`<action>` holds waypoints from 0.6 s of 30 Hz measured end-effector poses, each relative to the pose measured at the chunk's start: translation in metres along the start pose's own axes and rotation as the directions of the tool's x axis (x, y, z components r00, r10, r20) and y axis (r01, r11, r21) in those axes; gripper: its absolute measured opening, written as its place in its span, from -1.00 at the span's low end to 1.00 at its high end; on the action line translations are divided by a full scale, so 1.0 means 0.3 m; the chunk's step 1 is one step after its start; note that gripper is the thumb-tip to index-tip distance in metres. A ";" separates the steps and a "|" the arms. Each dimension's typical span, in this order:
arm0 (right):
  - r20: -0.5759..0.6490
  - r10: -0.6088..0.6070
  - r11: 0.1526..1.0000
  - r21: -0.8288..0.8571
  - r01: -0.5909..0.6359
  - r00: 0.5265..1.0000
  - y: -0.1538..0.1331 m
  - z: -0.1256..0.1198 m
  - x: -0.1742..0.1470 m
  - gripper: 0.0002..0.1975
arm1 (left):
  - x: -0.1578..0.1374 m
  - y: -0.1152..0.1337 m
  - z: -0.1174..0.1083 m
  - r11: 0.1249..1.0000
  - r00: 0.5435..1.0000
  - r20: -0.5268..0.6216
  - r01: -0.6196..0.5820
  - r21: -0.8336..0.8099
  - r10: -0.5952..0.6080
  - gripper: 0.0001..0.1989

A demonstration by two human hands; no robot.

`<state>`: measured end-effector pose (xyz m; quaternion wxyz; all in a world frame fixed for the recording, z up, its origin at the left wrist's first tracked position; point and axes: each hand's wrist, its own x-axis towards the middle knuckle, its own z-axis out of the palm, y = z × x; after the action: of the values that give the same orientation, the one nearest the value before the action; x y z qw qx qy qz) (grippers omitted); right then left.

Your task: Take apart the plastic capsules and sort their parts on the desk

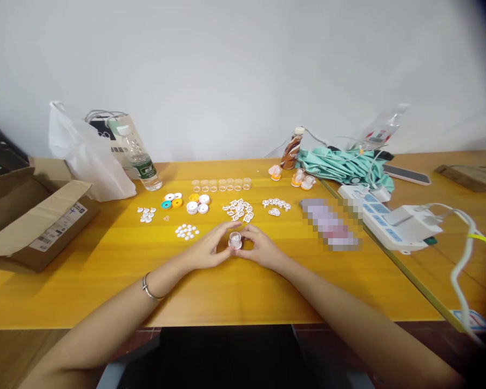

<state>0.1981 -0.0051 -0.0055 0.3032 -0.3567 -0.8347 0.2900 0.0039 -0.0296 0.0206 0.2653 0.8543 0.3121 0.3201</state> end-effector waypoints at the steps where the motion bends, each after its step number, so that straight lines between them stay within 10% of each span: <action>1: -0.003 0.000 1.000 -0.006 0.000 1.000 0.001 0.001 0.000 -0.77 | 0.000 0.002 0.001 1.000 1.000 0.013 -0.010 -0.004 0.010 -0.46; 18: 0.003 -0.009 1.000 0.019 0.008 1.000 0.006 0.003 -0.005 -0.74 | -0.003 0.013 -0.010 0.999 0.993 0.113 -0.033 0.034 0.029 -0.41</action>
<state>0.1990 -0.0054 -0.0076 0.3067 -0.3498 -0.8338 0.2971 0.0025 -0.0320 0.0248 0.2622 0.8803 0.2892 0.2697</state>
